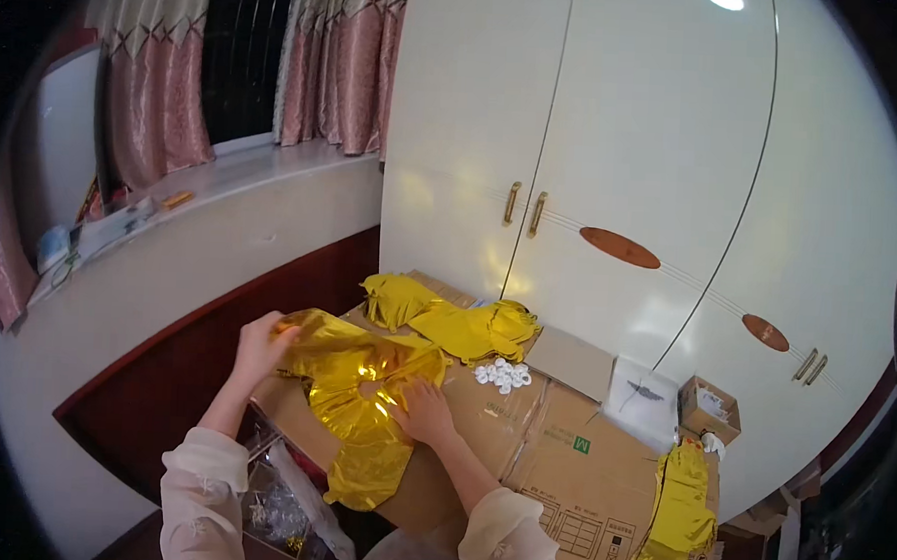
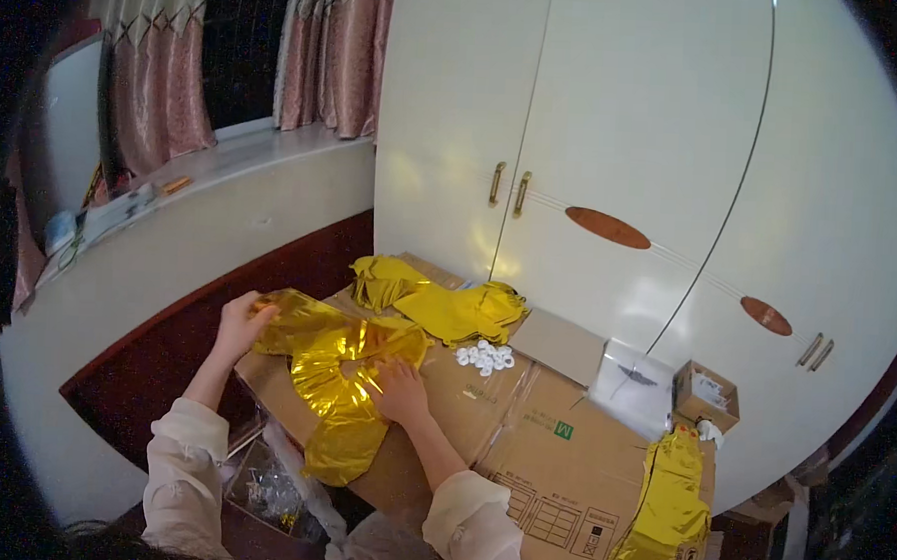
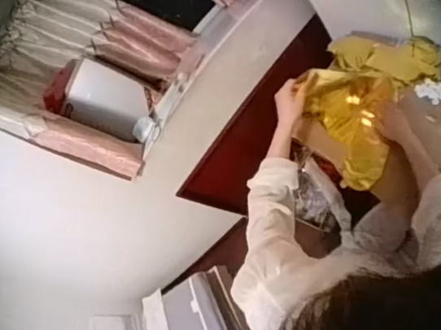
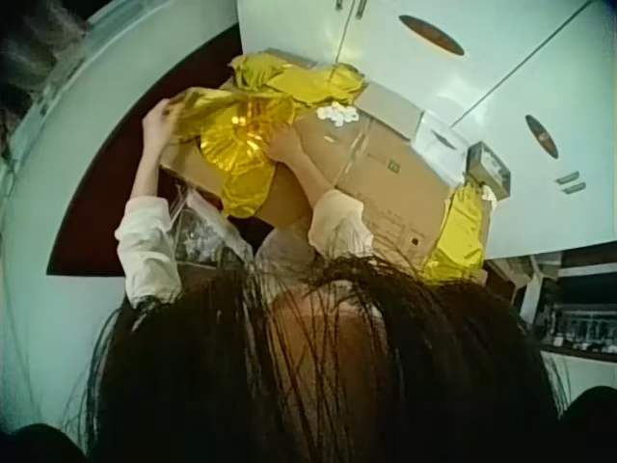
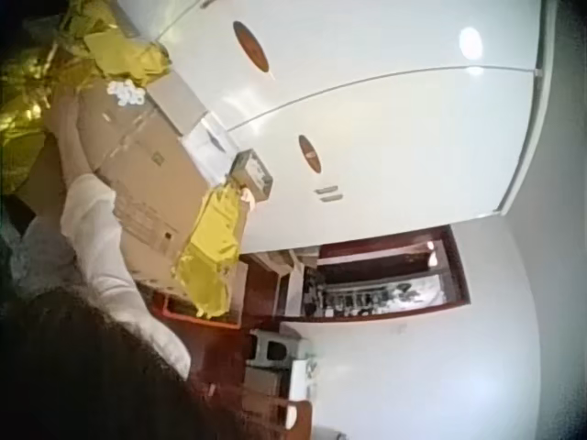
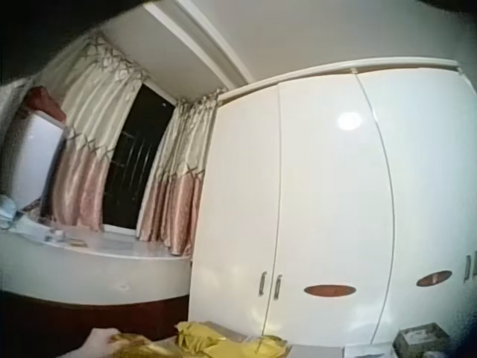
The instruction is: Folding and organizing gold foil balloons on a workbench for packaging.
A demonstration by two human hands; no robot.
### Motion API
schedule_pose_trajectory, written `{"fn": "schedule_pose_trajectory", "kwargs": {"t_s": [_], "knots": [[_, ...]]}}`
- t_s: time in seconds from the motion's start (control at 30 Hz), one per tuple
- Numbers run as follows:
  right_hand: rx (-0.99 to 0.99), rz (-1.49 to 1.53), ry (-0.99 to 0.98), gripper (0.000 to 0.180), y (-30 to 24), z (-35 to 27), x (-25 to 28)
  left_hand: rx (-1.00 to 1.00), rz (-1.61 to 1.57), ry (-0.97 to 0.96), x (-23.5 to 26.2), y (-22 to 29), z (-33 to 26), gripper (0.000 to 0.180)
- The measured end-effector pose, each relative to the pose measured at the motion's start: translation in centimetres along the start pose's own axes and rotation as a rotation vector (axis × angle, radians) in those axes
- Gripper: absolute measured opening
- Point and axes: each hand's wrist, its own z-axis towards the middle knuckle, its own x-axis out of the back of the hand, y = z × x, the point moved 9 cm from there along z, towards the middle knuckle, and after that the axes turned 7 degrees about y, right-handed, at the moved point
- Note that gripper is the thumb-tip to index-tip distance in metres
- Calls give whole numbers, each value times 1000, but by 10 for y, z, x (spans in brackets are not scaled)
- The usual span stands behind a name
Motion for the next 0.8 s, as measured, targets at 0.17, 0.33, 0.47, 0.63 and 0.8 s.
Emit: {"fn": "schedule_pose_trajectory", "kwargs": {"t_s": [0.17, 0.33, 0.47, 0.63, 0.8], "knots": [[-121, -147, -295, 68, 5, 0, -18, 240, -2, 196, 50, -147, -1, 15], [-117, -190, -201, 67, 11, -4, -19, 527, -262, 215, 81, -194, -19, 16], [-102, -178, -201, 67, 6, -4, -23, 237, 183, 234, 108, -197, -16, 15], [-123, -200, -235, 67, 11, -4, -21, -125, 325, -27, -2, -33, -8, 18], [-127, -208, -229, 67, 16, -5, -21, -404, 279, -451, -188, 43, -45, 25]]}}
